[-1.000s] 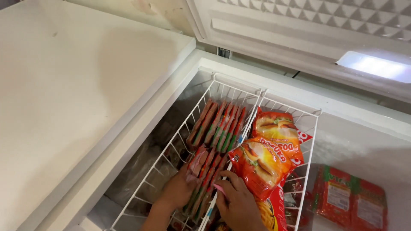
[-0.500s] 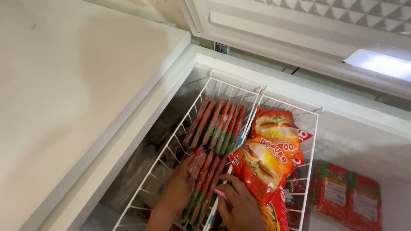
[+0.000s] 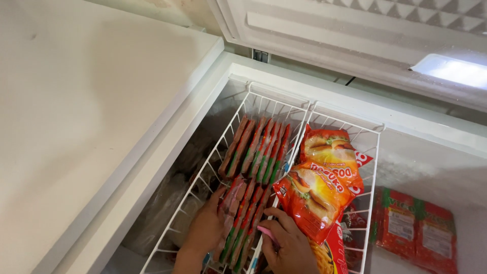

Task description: Organizing various frozen food packages inside a chest freezer.

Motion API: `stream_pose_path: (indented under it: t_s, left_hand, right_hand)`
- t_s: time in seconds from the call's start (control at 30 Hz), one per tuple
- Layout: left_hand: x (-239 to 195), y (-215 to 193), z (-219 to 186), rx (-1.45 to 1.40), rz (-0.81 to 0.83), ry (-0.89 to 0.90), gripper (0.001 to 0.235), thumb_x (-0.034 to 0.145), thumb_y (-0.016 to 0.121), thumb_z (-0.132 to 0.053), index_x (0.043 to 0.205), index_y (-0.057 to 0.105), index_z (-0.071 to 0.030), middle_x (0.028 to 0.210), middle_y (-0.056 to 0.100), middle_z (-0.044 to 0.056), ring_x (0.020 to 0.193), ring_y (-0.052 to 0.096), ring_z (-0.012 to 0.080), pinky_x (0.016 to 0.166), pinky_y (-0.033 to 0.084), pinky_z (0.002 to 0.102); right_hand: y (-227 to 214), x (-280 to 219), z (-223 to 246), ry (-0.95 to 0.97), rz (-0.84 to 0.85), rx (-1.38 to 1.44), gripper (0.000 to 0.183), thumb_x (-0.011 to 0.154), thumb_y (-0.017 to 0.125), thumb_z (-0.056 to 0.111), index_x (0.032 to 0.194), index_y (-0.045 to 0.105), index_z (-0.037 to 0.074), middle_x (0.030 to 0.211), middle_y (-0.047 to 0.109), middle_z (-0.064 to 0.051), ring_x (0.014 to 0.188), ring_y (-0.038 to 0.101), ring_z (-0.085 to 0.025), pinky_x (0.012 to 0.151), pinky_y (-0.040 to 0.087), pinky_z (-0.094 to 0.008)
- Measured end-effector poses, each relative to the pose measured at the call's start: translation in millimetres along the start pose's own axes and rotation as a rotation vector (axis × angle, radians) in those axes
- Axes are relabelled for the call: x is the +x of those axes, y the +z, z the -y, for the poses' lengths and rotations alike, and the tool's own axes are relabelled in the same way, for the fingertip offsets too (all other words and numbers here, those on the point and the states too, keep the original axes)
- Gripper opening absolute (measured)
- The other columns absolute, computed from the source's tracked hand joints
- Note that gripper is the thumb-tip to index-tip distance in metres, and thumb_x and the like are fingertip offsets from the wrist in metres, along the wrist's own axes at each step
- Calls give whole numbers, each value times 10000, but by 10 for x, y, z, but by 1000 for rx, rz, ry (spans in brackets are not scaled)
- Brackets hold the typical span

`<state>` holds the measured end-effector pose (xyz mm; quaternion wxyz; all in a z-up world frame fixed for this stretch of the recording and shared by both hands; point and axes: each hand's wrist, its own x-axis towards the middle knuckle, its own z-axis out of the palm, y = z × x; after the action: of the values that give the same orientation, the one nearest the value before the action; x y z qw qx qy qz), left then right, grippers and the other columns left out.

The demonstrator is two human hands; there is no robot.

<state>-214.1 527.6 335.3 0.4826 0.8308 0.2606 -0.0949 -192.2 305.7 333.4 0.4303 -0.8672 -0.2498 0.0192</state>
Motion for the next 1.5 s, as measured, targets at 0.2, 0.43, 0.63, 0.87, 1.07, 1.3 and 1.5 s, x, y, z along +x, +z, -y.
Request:
stream_pose_path:
  t_s: [0.2, 0.43, 0.63, 0.87, 1.07, 1.3, 1.5]
  left_hand:
    - [-99, -54, -290, 217, 11, -34, 574, 894, 682, -75, 1420, 469, -167, 1410, 529, 139, 1252, 584, 347, 1002, 497, 448]
    - [102, 80, 134, 154, -144, 136, 285, 854, 655, -28, 1110, 697, -144, 1437, 542, 118, 1180, 637, 330, 956, 546, 437]
    - [40, 163, 111, 81, -123, 124, 350, 892, 738, -245, 1182, 560, -162, 1319, 549, 160, 1131, 642, 356, 935, 546, 445]
    - [120, 274, 302, 220, -104, 133, 731, 801, 697, -38, 1429, 330, -118, 1372, 475, 272, 1177, 545, 478, 935, 508, 499]
    - [71, 284, 274, 360, -172, -17, 669, 801, 771, -203, 1333, 394, -58, 995, 710, 229, 970, 695, 443, 826, 566, 529]
    - [-318, -87, -412, 282, -183, -121, 398, 903, 651, -302, 1290, 595, -228, 980, 743, 158, 949, 710, 404, 845, 553, 560]
    - [-826, -1021, -857, 419, -764, 331, 627, 782, 704, -260, 1392, 584, -177, 1121, 745, 127, 1050, 686, 363, 878, 514, 550]
  right_hand:
    - [-93, 49, 144, 103, 81, 28, 209, 814, 697, 87, 1019, 732, 112, 1274, 646, -74, 1012, 727, -292, 807, 593, -385]
    - [-61, 30, 142, 118, 58, 49, 204, 811, 697, 90, 1010, 735, 109, 1274, 657, -66, 995, 740, -281, 786, 596, -377]
    - [-5, 31, 174, 108, 22, 37, 208, 786, 700, 98, 991, 736, 98, 1238, 656, -71, 961, 728, -287, 787, 587, -382]
    - [113, 197, 339, -280, 28, -375, 287, 699, 728, 144, 974, 695, 66, 1064, 619, -131, 988, 567, -331, 843, 475, -447]
    - [364, 260, 316, -429, 158, -276, 329, 772, 688, 120, 1093, 682, 52, 1098, 626, -118, 1029, 548, -329, 922, 465, -421]
    - [505, 520, 351, -92, -97, -38, 309, 762, 652, 23, 1070, 664, 48, 1051, 640, -194, 1006, 629, -414, 854, 523, -462]
    - [458, 849, 1514, -127, -242, 407, 236, 899, 595, -40, 1116, 598, 52, 1068, 674, -173, 951, 666, -321, 826, 566, -377]
